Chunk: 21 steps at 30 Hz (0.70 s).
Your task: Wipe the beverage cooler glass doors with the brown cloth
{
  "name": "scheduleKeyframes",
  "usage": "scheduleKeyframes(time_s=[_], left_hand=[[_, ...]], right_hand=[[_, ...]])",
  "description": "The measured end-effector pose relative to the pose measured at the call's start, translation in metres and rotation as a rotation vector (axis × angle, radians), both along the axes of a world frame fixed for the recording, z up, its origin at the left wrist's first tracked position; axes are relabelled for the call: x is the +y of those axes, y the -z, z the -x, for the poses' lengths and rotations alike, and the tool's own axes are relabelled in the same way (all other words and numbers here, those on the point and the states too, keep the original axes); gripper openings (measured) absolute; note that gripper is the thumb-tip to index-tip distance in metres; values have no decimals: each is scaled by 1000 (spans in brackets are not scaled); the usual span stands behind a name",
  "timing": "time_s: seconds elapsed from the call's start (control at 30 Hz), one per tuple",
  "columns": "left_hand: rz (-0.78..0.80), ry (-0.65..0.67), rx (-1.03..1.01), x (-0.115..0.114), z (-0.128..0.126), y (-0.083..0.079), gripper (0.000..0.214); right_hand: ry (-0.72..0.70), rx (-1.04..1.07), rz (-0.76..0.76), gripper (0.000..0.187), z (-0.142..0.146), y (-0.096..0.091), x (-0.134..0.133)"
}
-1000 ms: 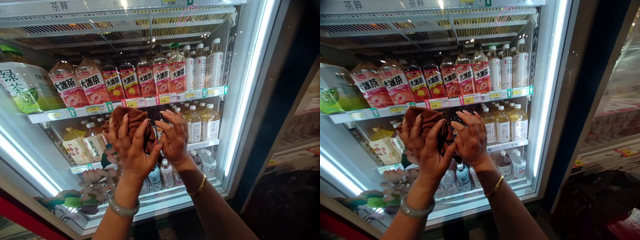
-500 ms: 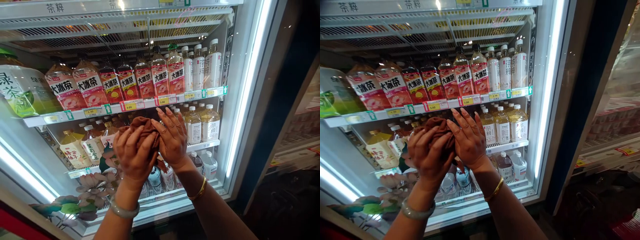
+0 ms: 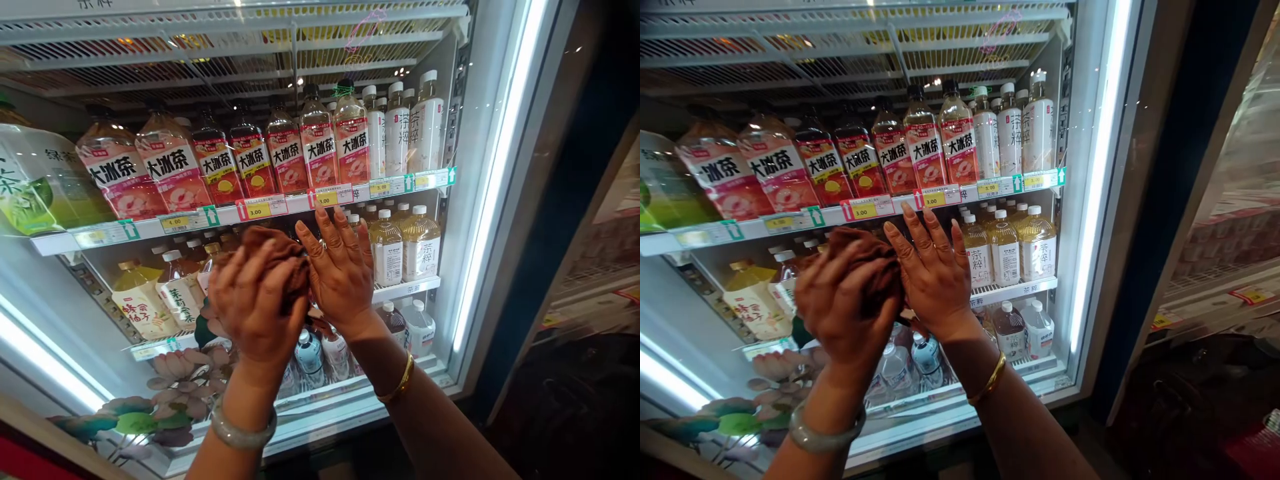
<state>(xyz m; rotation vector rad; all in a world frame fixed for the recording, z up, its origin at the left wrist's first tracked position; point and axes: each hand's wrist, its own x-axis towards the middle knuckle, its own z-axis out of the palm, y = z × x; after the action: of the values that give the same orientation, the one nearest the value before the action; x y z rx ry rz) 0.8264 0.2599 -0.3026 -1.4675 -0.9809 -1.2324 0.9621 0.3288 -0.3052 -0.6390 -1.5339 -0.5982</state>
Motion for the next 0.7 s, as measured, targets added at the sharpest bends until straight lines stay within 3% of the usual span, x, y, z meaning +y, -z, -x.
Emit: scheduleKeyframes(time_s=[0.13, 0.27, 0.37, 0.53, 0.6, 0.7], left_hand=[[42, 17, 57, -3, 11, -5, 51], [-18, -63, -112, -13, 35, -20, 58], [-44, -63, -108, -11, 31, -16, 59], [-21, 60, 122, 3, 5, 6, 50], [-24, 55, 139, 2, 11, 4, 52], [24, 84, -20, -6, 35, -9, 61]], right_hand=[[-4, 30, 30, 57, 1, 1, 0], [-30, 37, 43, 59, 0, 1, -2], [-48, 38, 38, 59, 0, 1, -2], [0, 42, 15, 51, 0, 0, -2], [31, 39, 6, 49, 0, -1, -3], [84, 25, 18, 51, 0, -1, -3]])
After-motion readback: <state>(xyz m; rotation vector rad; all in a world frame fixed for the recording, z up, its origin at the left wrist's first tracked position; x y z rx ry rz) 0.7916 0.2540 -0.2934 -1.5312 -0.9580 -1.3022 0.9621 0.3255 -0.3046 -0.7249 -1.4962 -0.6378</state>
